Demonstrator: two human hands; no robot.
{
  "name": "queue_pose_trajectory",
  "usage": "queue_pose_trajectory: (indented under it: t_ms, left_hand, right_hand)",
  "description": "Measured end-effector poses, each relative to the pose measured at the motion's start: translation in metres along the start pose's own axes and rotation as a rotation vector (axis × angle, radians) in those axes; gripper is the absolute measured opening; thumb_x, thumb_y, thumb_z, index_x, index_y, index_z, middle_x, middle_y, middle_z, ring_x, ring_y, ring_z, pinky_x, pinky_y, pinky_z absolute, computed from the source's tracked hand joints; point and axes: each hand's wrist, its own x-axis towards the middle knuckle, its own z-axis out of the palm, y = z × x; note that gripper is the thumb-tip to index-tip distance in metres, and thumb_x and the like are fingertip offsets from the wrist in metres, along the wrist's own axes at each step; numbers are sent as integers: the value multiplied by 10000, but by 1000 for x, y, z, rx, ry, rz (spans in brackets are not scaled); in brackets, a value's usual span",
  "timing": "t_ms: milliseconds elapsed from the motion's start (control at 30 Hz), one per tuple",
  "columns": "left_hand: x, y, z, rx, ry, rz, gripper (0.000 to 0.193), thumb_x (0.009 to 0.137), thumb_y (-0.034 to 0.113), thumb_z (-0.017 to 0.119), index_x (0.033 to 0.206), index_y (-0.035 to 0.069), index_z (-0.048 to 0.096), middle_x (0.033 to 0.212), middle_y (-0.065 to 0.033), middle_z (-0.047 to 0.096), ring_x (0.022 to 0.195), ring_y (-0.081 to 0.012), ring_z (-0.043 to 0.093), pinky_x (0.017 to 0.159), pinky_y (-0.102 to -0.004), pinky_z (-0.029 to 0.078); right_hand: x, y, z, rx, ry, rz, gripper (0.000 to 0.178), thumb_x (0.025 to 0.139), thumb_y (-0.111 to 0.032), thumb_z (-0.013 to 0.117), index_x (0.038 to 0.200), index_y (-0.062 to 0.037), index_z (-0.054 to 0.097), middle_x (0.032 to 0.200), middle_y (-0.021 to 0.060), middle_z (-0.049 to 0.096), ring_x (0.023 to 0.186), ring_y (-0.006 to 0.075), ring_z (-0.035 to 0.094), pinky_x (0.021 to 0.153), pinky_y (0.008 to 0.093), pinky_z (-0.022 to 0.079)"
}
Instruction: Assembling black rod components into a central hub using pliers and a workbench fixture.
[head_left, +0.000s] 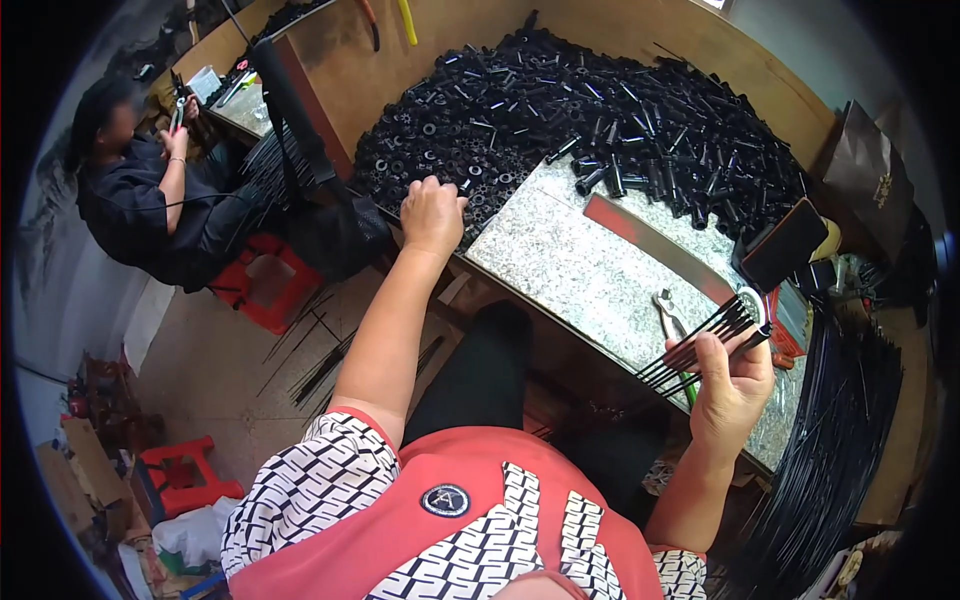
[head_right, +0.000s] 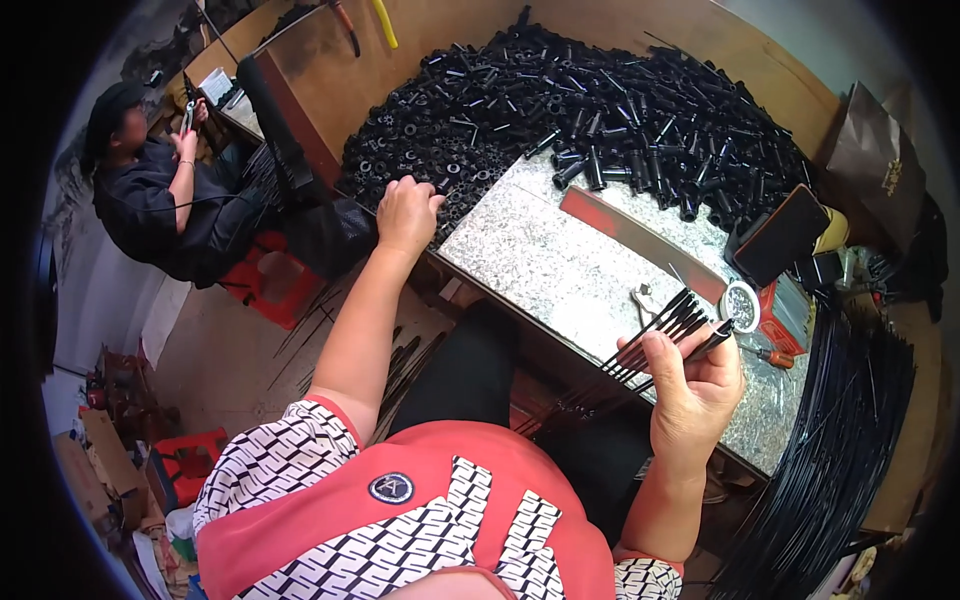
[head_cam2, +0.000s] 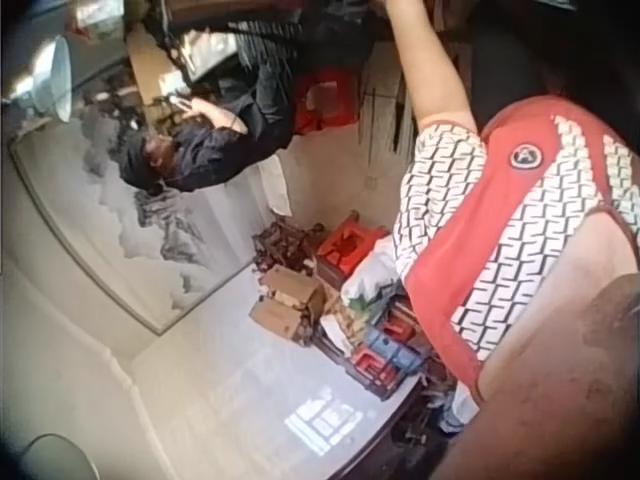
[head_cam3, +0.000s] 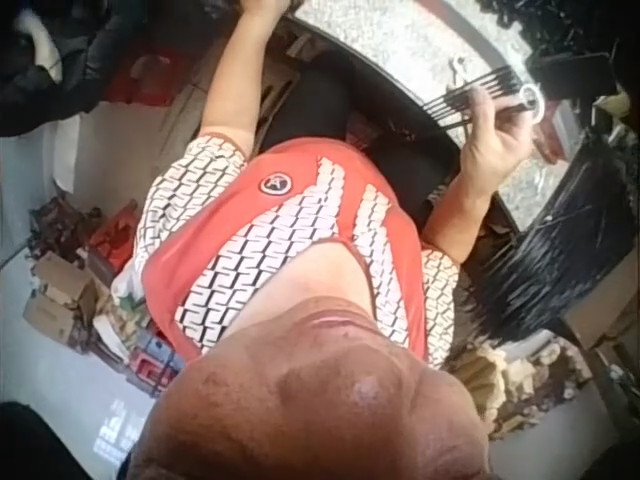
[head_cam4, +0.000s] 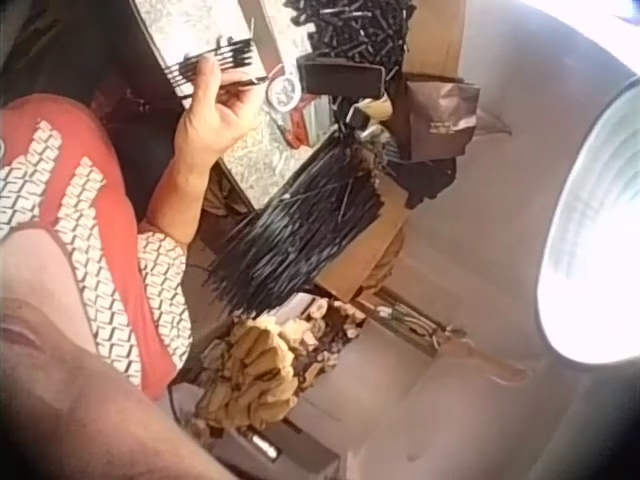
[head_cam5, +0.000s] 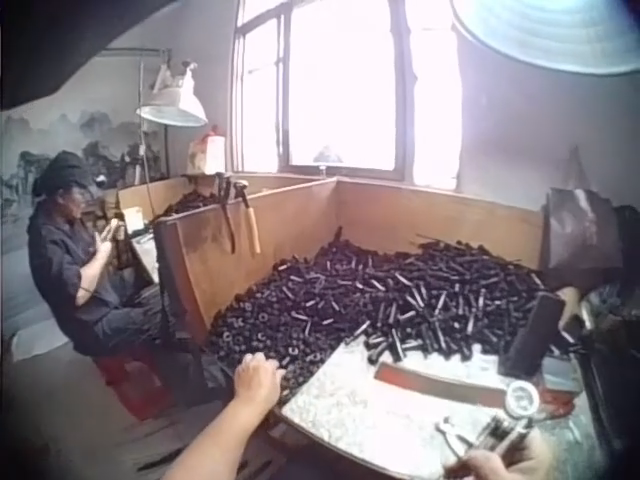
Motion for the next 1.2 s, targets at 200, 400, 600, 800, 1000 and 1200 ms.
queue_pose_trajectory:
  t_ms: [200,400,600,800,1000,1200]
  left_hand:
    - [-3,-2,1,-38,24,19,163,763,180,730,882,70,708,934,-134,582,936,-324,561,803,-416,487]
    - [-10,-10,-6,-99,24,79,248,735,107,738,871,34,544,921,-143,560,938,-355,542,829,-426,460]
    - [0,16,-30,-843,-63,-98,307,812,47,693,1104,24,600,951,-84,634,840,-155,619,736,-288,503]
    - [-13,88,-86,-2111,-566,93,228,903,-36,559,1127,-7,592,1093,-140,621,963,-192,644,864,-283,540]
    - [-15,128,-96,-2267,-774,188,240,911,-28,550,1148,-15,584,1161,-175,602,1002,-211,641,867,-283,556]
    - [-22,144,-104,-2242,-818,146,255,898,-27,576,1152,-25,587,1146,-146,619,998,-186,629,894,-279,517]
  right_hand:
    - [1,-9,-6,9,9,1,169,877,51,608,827,-26,466,773,62,594,664,133,636,698,330,596]
    - [-1,-6,-6,0,27,28,128,885,-9,626,915,-17,502,781,42,572,636,108,603,675,329,596]
    - [-2,-9,-5,8,32,29,150,875,-2,630,974,9,518,788,65,593,657,165,649,669,336,595]
    - [4,-10,7,193,-92,178,182,836,82,630,848,-5,470,803,93,606,737,174,658,695,297,572]
    - [8,6,10,153,-181,145,165,858,14,637,918,-5,484,804,82,616,724,212,687,674,322,586]
    - [14,10,12,163,-196,158,166,861,11,635,941,-10,491,830,69,612,730,192,678,680,321,587]
